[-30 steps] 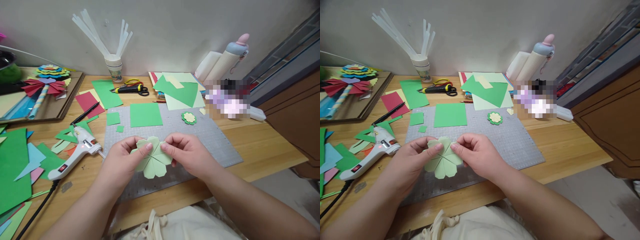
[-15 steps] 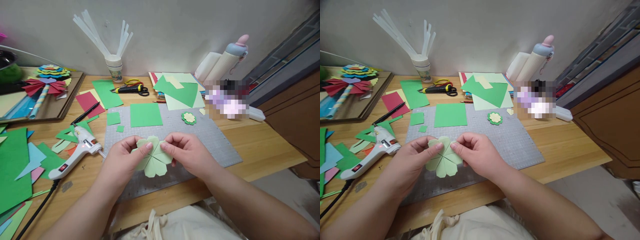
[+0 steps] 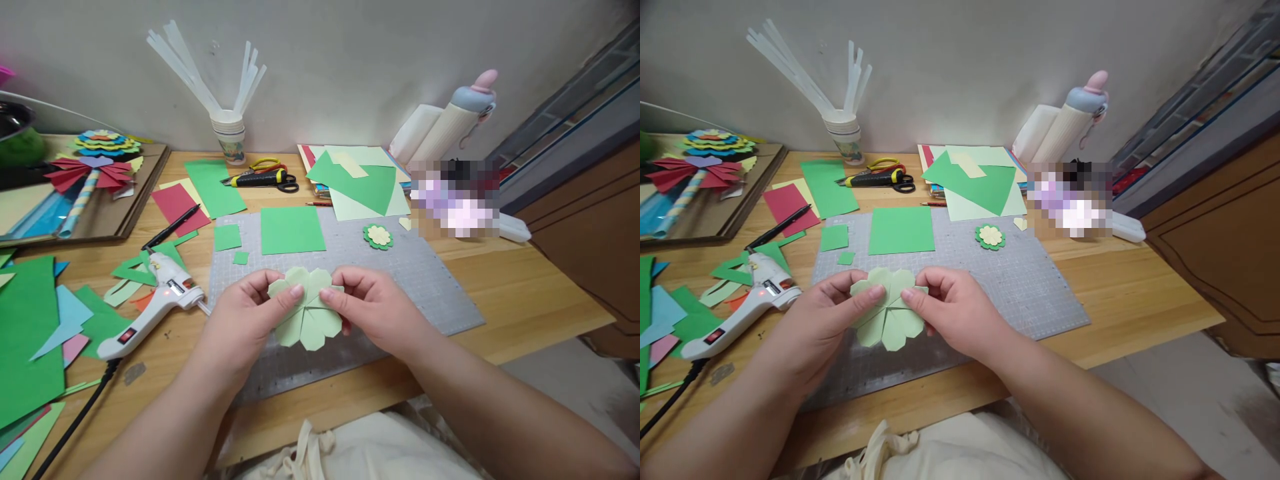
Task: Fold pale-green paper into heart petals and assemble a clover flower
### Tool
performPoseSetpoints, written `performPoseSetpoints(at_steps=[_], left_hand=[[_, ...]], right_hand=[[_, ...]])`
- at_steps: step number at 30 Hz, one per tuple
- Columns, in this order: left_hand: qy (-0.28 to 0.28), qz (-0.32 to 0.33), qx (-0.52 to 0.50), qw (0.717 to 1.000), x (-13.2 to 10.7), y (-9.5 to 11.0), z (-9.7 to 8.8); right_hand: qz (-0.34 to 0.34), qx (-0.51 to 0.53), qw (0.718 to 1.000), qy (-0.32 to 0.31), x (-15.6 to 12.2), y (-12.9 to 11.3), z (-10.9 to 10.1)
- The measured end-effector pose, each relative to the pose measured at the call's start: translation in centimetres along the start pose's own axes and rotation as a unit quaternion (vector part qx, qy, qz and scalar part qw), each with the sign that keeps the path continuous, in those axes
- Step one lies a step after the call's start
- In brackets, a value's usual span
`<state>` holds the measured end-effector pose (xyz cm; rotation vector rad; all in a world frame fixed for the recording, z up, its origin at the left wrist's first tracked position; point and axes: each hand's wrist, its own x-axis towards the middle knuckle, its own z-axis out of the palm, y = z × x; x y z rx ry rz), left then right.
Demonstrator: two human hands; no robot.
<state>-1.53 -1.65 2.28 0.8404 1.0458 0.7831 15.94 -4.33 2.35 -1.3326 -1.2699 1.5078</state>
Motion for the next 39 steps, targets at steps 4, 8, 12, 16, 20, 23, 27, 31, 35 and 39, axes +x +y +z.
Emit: performPoseSetpoints(at_steps=[4, 8, 12, 16, 20, 23, 27, 31, 35, 39], left_hand=[[-0.05, -0.042, 0.038, 0.997, -0.16, -0.06, 0.1], [-0.049, -0.031, 0.051, 0.997, -0.19, -0.08, 0.07], [-0.002, 0.021, 0.026, 0.999, 0.07, -0.06, -0.15], [-0.004, 0.027, 0.026, 0.999, 0.19, -0.1, -0.28], [-0.009, 0.016, 0.035, 0.999, 0.14, -0.2, -0.34], [-0.023, 0.005, 0.039, 0.999, 0.15, -0.26, -0.36], [-0.023, 0.009, 0.042, 0.999, 0.28, -0.39, -0.37], [-0.019, 0.016, 0.054, 0.998, 0.44, -0.54, -0.42], [-0.016, 0.012, 0.055, 0.998, 0.45, -0.49, -0.4], [-0.004, 0.026, 0.041, 0.999, 0.32, -0.31, -0.28]], right_hand=[[0.012, 0.031, 0.999, -0.014, -0.11, -0.04, 0.05], [0.005, 0.065, 0.998, -0.003, -0.11, 0.0, 0.24], [0.004, 0.04, 0.999, 0.0, -0.15, 0.23, 0.28], [-0.005, 0.008, 1.0, 0.007, -0.2, 0.58, 0.22], [-0.012, -0.001, 1.0, 0.012, -0.2, 0.65, 0.21], [-0.012, -0.01, 1.0, 0.013, -0.17, 0.57, 0.2], [-0.016, -0.029, 0.999, 0.018, -0.17, 0.54, 0.23], [-0.016, -0.028, 0.999, 0.024, -0.19, 0.55, 0.3], [-0.016, -0.029, 0.999, 0.024, -0.11, 0.38, 0.4], [-0.003, 0.021, 1.0, 0.011, 0.04, 0.36, 0.56]])
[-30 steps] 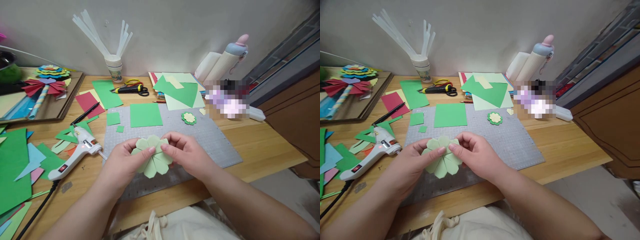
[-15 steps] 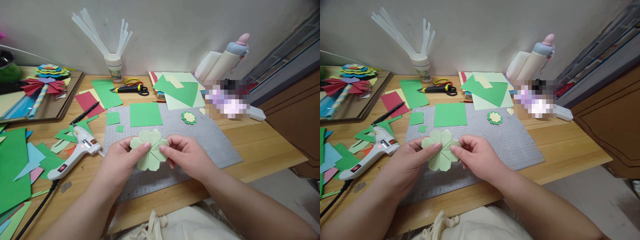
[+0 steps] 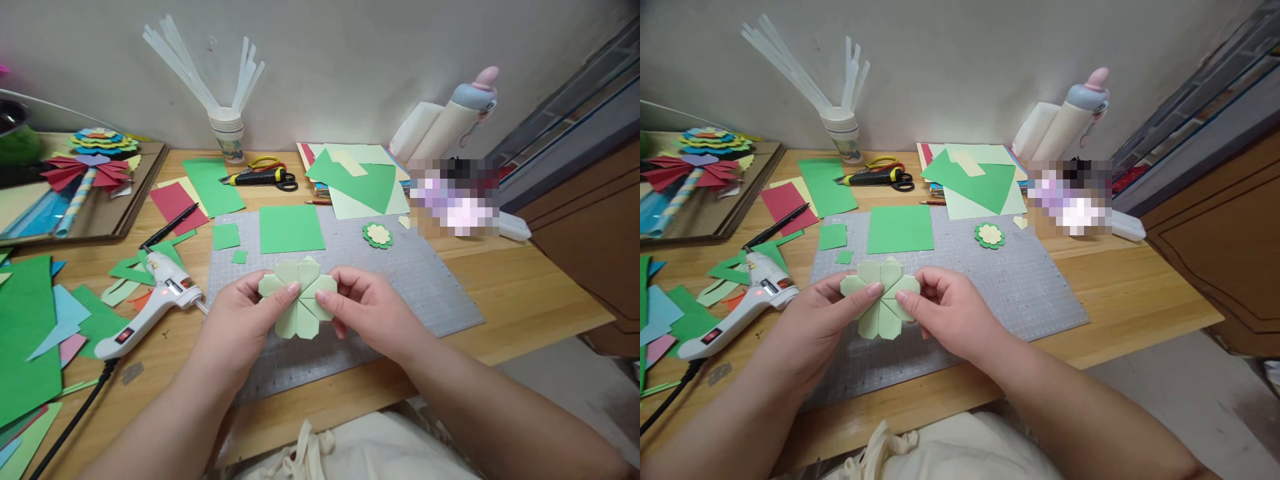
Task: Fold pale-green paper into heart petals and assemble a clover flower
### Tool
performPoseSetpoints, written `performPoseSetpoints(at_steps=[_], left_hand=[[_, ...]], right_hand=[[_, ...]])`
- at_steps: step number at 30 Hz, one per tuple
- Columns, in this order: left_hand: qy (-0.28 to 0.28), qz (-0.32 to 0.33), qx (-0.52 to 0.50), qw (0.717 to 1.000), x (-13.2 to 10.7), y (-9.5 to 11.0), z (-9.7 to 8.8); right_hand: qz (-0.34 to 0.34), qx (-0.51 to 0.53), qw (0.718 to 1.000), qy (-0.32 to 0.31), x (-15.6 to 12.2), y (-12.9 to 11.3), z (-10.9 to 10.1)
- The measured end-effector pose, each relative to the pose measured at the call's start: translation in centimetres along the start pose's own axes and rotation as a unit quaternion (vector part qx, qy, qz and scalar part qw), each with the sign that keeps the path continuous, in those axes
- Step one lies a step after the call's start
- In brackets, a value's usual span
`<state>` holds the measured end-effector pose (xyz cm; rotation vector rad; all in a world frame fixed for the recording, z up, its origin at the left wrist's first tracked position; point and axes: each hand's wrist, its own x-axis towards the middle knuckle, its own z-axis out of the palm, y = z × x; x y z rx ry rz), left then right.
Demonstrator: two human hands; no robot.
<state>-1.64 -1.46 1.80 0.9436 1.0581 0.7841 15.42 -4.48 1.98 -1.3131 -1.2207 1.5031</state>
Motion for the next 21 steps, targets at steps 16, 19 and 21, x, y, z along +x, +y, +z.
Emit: performPoseSetpoints(at_steps=[16, 19, 21], left_hand=[[-0.004, -0.011, 0.002, 1.0, -0.13, 0.12, 0.04], [-0.002, 0.0, -0.014, 1.0, -0.2, 0.29, 0.17], [-0.006, 0.001, -0.022, 1.0, -0.22, 0.31, 0.2]], right_hand=[[0.017, 0.006, 1.0, 0.0, 0.27, -0.01, 0.17], [0.007, 0.021, 1.0, 0.006, 0.3, -0.1, 0.04], [0.013, 0.042, 0.999, 0.009, 0.32, -0.1, -0.01]])
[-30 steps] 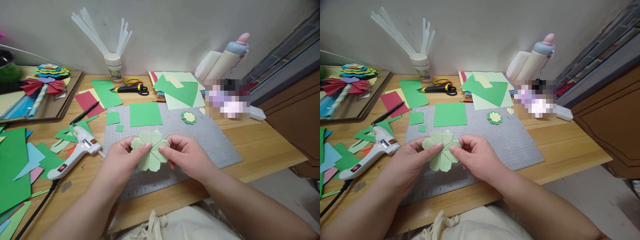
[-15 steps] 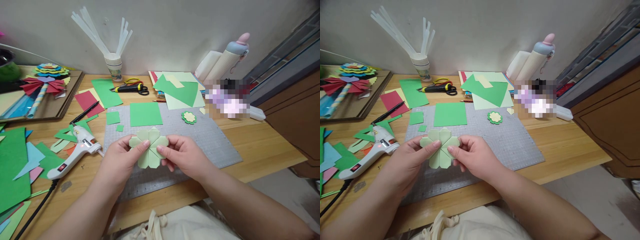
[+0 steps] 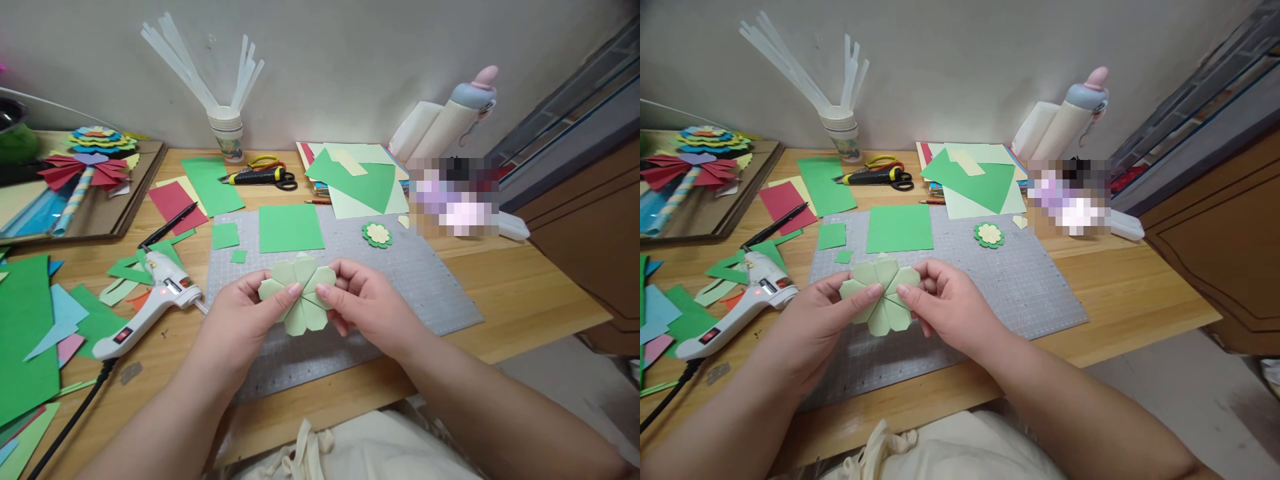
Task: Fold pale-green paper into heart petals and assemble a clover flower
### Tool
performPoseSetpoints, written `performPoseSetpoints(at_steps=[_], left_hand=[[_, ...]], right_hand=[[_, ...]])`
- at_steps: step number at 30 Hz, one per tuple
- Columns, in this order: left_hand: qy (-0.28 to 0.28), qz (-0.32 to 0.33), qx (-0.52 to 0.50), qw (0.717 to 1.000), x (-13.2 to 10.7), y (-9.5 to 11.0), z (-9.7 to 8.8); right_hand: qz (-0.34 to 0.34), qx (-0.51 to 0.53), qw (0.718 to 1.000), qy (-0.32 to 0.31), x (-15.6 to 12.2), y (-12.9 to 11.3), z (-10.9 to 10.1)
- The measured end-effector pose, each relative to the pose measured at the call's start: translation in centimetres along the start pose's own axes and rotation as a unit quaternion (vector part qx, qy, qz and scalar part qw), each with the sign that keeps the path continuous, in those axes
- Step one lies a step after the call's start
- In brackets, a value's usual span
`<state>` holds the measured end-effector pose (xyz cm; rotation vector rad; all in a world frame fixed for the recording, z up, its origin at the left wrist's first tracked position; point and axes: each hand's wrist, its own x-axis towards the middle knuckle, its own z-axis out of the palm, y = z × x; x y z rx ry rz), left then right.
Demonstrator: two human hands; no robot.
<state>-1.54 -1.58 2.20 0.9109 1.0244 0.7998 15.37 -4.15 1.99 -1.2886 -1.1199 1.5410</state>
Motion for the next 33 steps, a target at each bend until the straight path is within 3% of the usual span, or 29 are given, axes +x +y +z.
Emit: performPoseSetpoints(at_steps=[17, 25, 27, 30, 33], left_hand=[[-0.01, -0.025, 0.015, 1.0, 0.1, 0.0, 0.0], [-0.019, -0.006, 0.115, 0.993, 0.0, -0.5, -0.5], [0.003, 0.01, 0.105, 0.994, 0.0, -0.5, -0.5], [0.035, 0.025, 0.064, 0.997, 0.0, -0.3, -0.3], [0.025, 0.007, 0.023, 0.999, 0.0, 0.0, -0.1]], right_hand=[[-0.025, -0.03, 0.999, 0.016, 0.1, 0.0, 0.1], [-0.026, -0.046, 0.999, 0.008, 0.1, -0.2, -0.2], [-0.029, -0.029, 0.999, 0.016, -0.1, 0.1, -0.2], [-0.002, -0.027, 0.999, -0.021, -0.3, 0.7, -0.1], [0.016, -0.028, 0.999, -0.038, -0.4, 1.1, 0.2]])
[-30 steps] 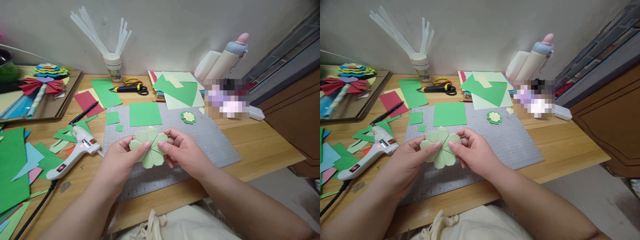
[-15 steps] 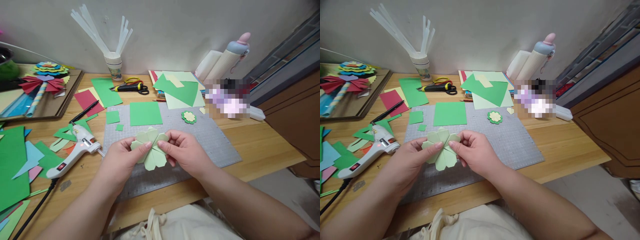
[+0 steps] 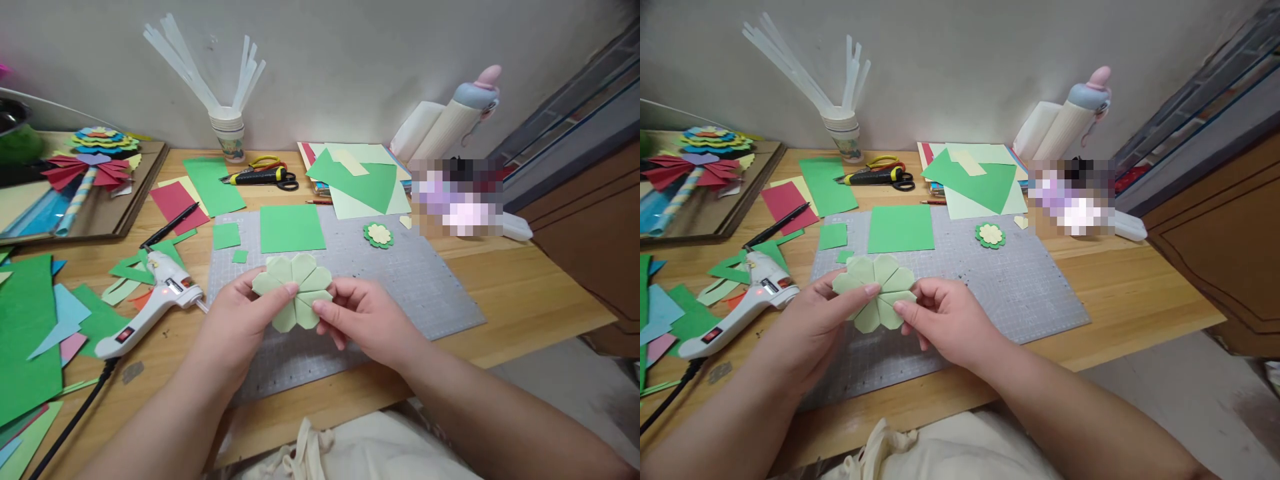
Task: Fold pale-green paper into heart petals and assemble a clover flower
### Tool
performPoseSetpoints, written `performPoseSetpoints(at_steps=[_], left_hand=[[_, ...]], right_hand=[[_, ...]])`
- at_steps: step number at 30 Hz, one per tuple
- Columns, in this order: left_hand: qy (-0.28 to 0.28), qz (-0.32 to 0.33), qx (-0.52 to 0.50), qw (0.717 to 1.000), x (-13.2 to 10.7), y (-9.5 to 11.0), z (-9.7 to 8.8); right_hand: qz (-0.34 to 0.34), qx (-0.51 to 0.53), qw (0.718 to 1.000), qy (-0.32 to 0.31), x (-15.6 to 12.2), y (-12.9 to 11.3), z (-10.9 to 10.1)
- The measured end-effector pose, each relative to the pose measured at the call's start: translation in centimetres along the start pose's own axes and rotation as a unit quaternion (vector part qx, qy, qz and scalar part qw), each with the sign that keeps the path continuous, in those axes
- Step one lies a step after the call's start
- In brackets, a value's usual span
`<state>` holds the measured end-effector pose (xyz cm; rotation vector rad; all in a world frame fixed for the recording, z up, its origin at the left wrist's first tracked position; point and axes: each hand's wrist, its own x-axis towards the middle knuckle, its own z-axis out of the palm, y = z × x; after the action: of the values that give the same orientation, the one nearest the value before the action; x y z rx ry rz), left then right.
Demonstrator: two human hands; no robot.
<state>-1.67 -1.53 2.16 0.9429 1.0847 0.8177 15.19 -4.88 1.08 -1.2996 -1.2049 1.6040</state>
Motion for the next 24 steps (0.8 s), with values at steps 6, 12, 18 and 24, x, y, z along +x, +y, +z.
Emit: performPoseSetpoints(at_steps=[6, 12, 18, 24], left_hand=[[-0.027, -0.006, -0.025, 0.999, -0.04, 0.25, 0.02], [-0.047, -0.01, -0.031, 0.998, 0.23, -0.14, -0.25], [-0.092, -0.016, -0.068, 0.993, 0.18, -0.23, -0.35], [-0.1, -0.017, -0.063, 0.993, 0.07, -0.22, -0.32]], right_hand=[[0.001, 0.008, 1.0, 0.018, 0.14, -0.01, 0.22], [-0.011, 0.006, 1.0, 0.013, 0.26, -0.22, -0.03], [-0.021, 0.021, 1.0, 0.004, 0.31, -0.34, 0.07], [0.006, 0.01, 1.0, 0.006, 0.24, -0.13, 0.13]])
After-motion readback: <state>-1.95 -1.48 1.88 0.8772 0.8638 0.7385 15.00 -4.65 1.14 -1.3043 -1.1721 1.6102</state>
